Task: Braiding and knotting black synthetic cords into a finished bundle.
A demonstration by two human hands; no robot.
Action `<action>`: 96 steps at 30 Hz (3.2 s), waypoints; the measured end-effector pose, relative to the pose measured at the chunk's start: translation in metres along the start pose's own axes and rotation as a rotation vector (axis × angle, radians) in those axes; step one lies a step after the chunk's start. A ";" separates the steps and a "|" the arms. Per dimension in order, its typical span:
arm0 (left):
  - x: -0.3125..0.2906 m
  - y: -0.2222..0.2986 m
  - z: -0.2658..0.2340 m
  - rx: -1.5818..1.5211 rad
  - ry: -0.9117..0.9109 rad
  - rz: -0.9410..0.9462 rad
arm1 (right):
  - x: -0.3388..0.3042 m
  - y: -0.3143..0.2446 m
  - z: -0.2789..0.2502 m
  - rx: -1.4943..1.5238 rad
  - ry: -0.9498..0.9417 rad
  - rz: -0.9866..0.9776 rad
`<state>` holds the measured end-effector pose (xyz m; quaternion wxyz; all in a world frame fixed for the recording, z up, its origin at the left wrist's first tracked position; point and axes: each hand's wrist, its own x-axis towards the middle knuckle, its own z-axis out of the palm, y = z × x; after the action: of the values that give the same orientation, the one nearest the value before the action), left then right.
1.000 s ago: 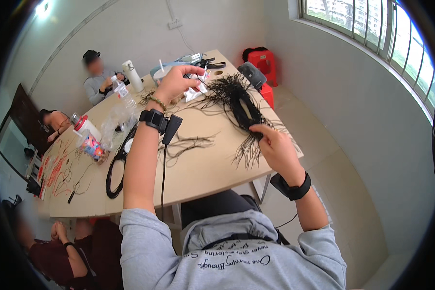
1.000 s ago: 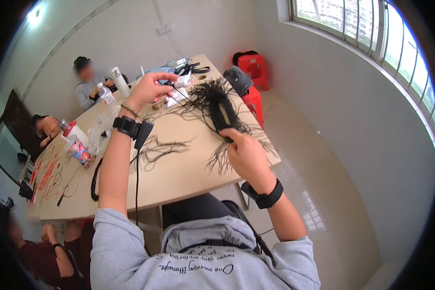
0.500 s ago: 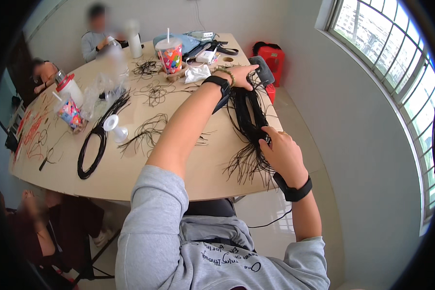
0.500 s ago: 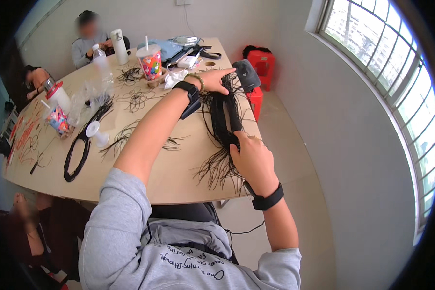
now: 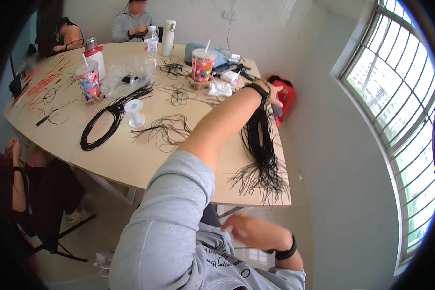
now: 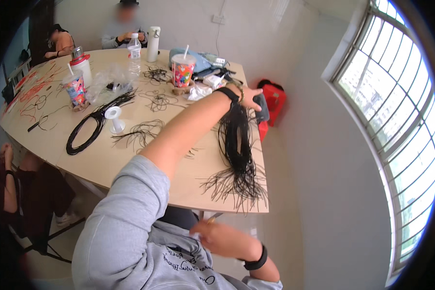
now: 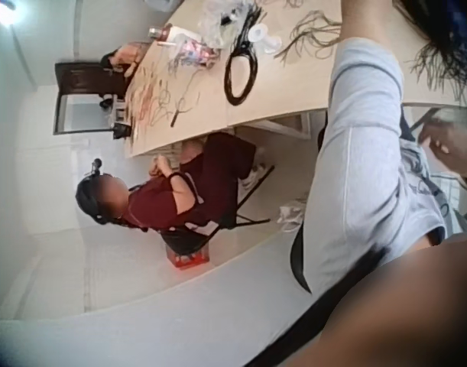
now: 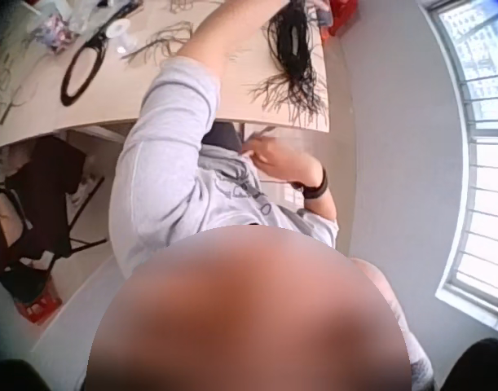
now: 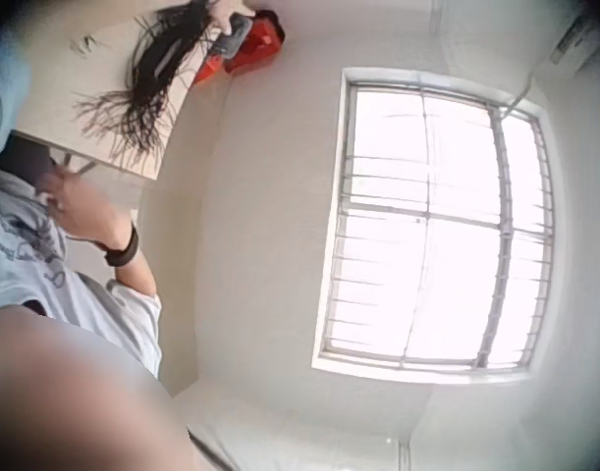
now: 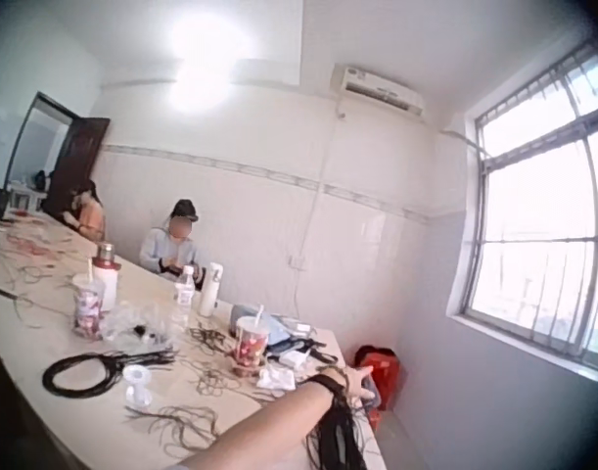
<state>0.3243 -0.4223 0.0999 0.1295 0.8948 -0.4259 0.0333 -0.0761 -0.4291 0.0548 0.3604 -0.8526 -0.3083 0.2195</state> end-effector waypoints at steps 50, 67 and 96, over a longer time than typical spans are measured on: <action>-0.602 0.063 0.122 0.009 -0.135 -0.410 | -0.009 0.129 0.170 0.103 0.687 0.270; -0.567 0.045 0.213 -0.433 0.156 0.032 | 0.042 0.138 0.181 -0.142 0.365 -0.310; -0.500 0.055 0.173 -0.213 -0.365 0.452 | 0.072 0.067 0.134 -0.559 0.008 -0.286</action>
<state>-0.0442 -0.1239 -0.1402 0.1331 0.7499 -0.6316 -0.1449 -0.0797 -0.3525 -0.0927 0.1406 -0.8673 -0.4723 0.0700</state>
